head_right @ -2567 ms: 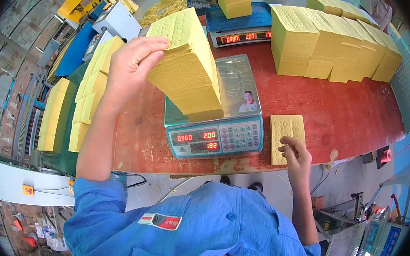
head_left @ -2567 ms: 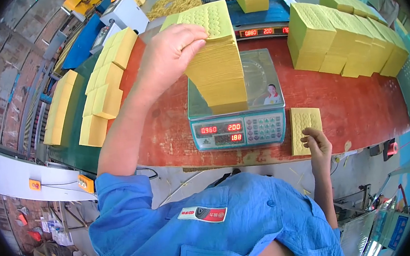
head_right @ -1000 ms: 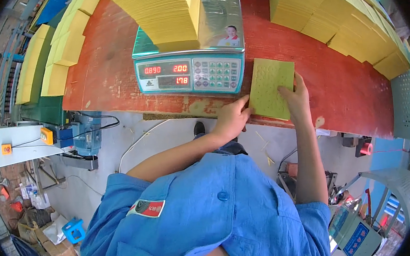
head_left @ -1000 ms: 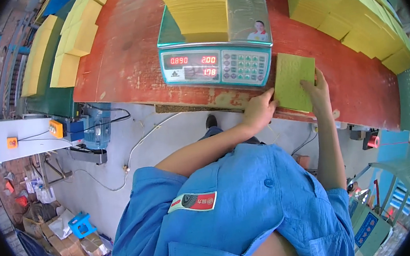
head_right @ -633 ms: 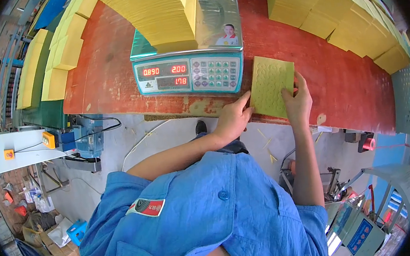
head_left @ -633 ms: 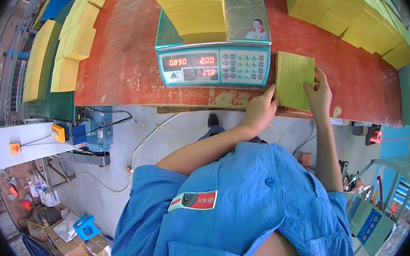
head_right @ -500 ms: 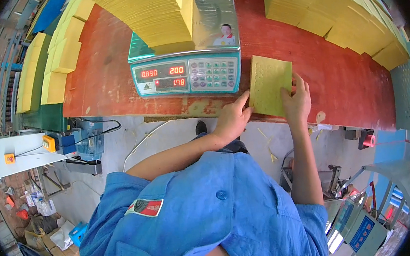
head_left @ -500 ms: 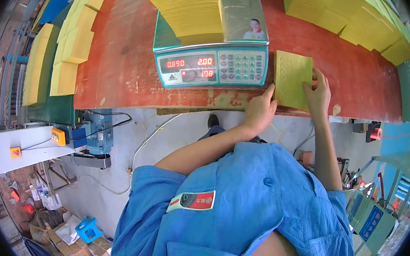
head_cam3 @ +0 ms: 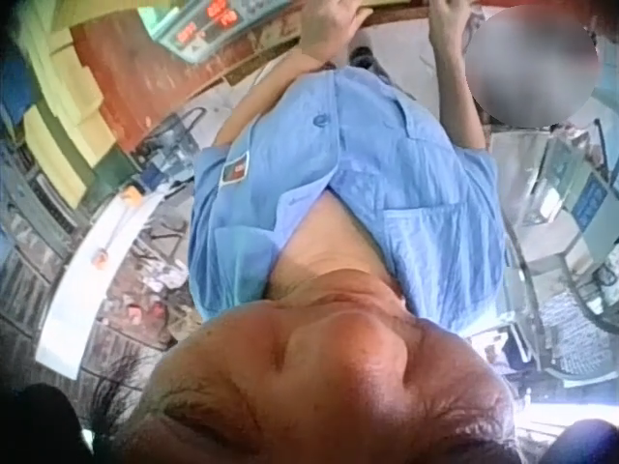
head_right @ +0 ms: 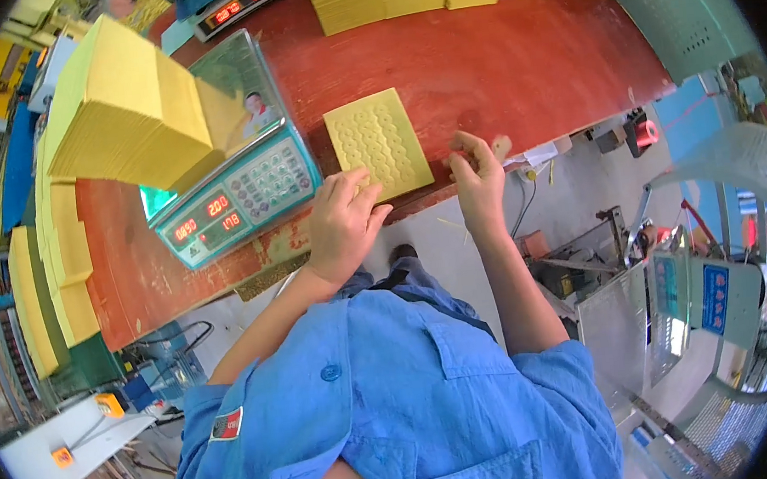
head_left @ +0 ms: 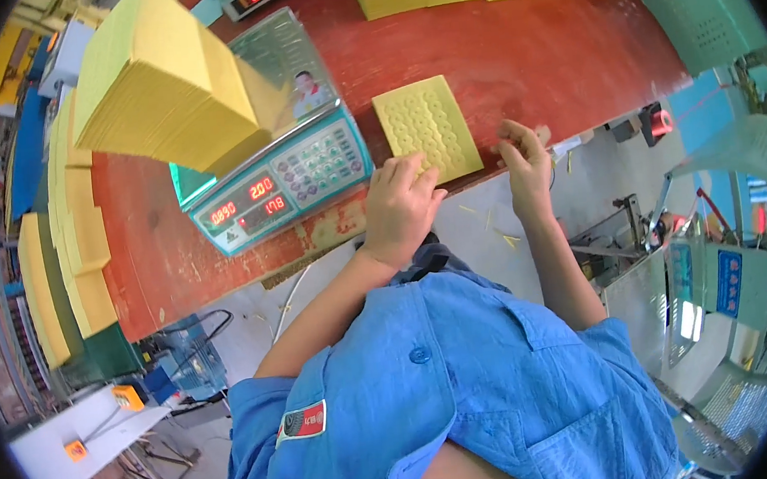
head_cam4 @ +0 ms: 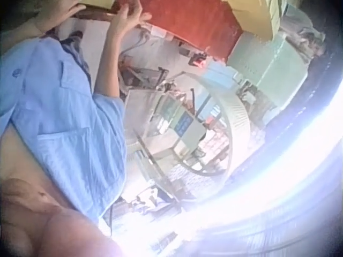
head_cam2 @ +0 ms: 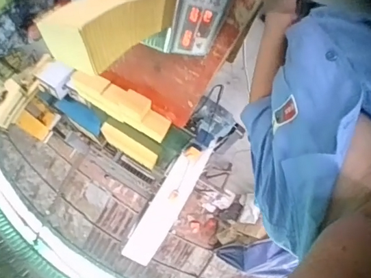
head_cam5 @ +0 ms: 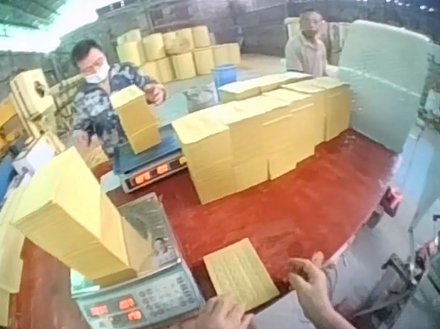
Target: Weighing and organizing stacks of yellow paper or material on industrial scales.
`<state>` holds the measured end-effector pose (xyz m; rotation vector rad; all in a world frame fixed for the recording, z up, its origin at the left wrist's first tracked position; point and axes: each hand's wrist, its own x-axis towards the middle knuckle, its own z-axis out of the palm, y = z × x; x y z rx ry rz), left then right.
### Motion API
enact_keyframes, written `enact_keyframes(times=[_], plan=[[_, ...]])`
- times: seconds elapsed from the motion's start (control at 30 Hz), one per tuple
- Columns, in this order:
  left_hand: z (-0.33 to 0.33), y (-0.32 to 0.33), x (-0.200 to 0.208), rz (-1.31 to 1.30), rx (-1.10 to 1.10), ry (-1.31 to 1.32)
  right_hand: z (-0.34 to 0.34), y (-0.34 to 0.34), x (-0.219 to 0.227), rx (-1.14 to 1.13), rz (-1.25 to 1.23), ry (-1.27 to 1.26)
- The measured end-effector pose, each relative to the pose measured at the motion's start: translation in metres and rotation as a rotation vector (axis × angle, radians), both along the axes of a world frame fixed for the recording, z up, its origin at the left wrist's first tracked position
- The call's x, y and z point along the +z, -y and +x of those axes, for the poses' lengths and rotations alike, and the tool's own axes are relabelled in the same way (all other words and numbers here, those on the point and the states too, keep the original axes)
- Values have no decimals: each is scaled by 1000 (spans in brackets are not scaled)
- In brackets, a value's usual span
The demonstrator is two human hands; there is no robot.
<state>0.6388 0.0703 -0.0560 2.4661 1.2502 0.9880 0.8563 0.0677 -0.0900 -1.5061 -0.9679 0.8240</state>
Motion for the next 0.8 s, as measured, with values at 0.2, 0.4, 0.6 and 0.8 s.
enact_keyframes(times=[0.2,0.4,0.6,0.8], plan=[[11,-16,-7,-44,-64,-88,8,33,-5,-58,-45,-279],[16,-13,-7,-6,-77,-154,13,43,-13,-87,-42,-366],[16,-16,-3,-6,-88,-174,11,47,-16,-46,-40,-374],[20,-19,2,0,-77,-155,5,53,-10,-69,-127,-408]])
